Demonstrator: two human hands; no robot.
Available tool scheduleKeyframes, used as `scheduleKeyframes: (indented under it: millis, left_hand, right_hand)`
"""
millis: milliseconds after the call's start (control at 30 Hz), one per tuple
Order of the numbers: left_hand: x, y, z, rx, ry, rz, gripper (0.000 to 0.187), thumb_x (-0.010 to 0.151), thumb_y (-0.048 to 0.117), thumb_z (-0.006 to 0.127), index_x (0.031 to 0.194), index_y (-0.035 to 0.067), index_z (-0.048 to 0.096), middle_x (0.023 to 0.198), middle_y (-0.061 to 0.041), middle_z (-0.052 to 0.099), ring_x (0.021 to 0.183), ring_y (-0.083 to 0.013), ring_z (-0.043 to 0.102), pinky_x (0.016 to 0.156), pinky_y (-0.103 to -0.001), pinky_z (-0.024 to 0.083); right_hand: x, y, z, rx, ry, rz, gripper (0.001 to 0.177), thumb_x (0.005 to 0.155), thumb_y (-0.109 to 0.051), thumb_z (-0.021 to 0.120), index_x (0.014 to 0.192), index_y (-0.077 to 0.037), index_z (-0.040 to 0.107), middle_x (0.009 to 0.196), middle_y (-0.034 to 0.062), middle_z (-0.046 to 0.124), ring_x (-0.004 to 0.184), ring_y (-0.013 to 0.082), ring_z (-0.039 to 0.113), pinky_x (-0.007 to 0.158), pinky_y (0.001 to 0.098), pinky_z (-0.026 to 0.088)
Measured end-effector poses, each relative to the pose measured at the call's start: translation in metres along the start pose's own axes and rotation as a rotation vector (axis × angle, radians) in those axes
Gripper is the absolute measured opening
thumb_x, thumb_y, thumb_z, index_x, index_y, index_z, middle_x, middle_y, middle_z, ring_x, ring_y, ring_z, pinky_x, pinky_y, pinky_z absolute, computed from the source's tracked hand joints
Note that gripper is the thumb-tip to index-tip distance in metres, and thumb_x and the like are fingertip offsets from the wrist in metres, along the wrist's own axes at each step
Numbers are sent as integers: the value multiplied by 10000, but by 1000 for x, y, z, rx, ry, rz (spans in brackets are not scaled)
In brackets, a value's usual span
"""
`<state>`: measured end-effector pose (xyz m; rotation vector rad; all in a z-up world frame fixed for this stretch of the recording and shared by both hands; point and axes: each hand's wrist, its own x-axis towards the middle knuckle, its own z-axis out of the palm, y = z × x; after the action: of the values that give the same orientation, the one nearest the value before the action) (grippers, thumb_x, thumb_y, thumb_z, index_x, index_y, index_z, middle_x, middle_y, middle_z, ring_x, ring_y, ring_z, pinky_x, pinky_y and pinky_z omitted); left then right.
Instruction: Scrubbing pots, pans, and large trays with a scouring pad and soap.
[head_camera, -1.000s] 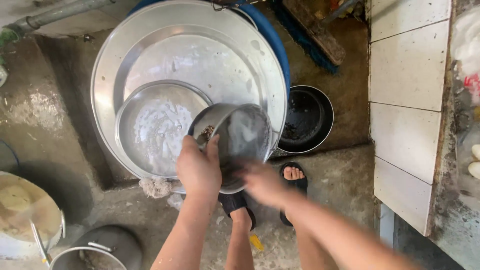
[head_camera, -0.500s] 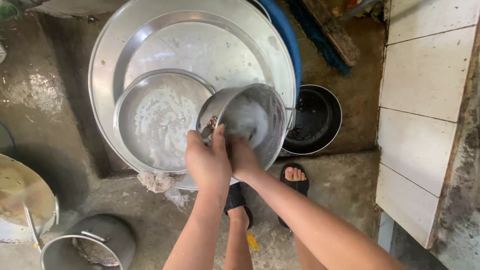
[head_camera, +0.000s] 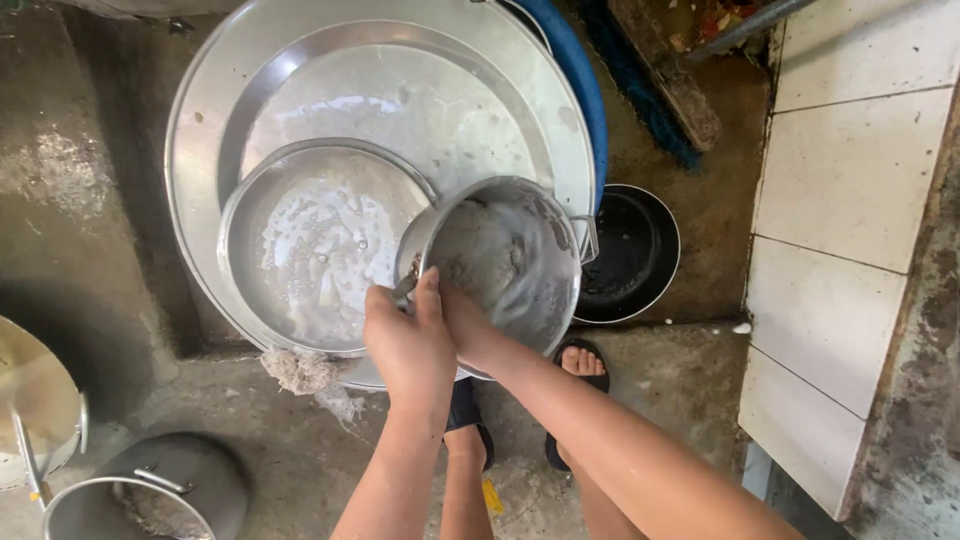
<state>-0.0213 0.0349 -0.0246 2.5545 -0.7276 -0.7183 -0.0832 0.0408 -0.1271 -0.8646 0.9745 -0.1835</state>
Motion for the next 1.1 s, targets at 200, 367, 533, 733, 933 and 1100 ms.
scheduleKeyframes:
  millis: [200, 367, 533, 733, 933, 1100]
  left_hand:
    - [2, 19, -8, -24, -96, -52, 413, 924, 308, 735, 812, -17, 508, 619, -141, 591, 558, -227, 543, 554, -410, 465]
    - [-1, 5, -2, -28, -40, -29, 421, 932, 321, 746, 825, -35, 547, 630, -153, 592, 568, -224, 523, 568, -398, 458]
    - [-17, 6, -23, -185, -123, -61, 378, 983, 330, 649, 875, -29, 603, 650, -122, 617, 594, -178, 547, 562, -377, 472]
    - [-25, 11, -21, -149, -103, 16, 366, 991, 322, 653, 898, -29, 617, 660, -124, 582, 605, -174, 488, 566, -354, 442]
    - [-21, 13, -10, -178, -53, -173, 402, 996, 316, 678, 876, -60, 596, 659, -78, 565, 633, -151, 486, 581, -347, 444]
    - [-13, 24, -14, -436, -159, -142, 316, 968, 276, 691, 895, -11, 582, 741, -47, 622, 726, -98, 524, 622, -329, 481]
  right_hand:
    - [63, 48, -86, -1235, 499, -461, 496, 823, -130, 692, 1312, -98, 619, 1220, 133, 613, 1116, 304, 587, 918, 450, 480]
    - [-23, 20, -29, -580, 260, 124, 558, 788, -228, 695, 1308, -46, 607, 1197, 179, 651, 1055, 346, 614, 849, 441, 517]
    - [-53, -15, 16, 403, 174, 262, 436, 900, -209, 600, 1318, -94, 648, 1158, 74, 734, 1013, 243, 659, 855, 371, 528]
    - [-55, 13, -31, 127, 349, 1, 316, 933, -222, 601, 1201, -105, 723, 1140, 31, 740, 1085, 215, 661, 930, 366, 513]
    - [-59, -4, 5, -173, 163, 302, 356, 989, -348, 552, 1217, -151, 741, 1184, 95, 731, 1130, 244, 685, 951, 331, 491]
    - [-93, -40, 20, 345, 431, -146, 420, 1027, -380, 552, 1302, -77, 645, 1324, 114, 685, 1227, 282, 662, 1004, 349, 497]
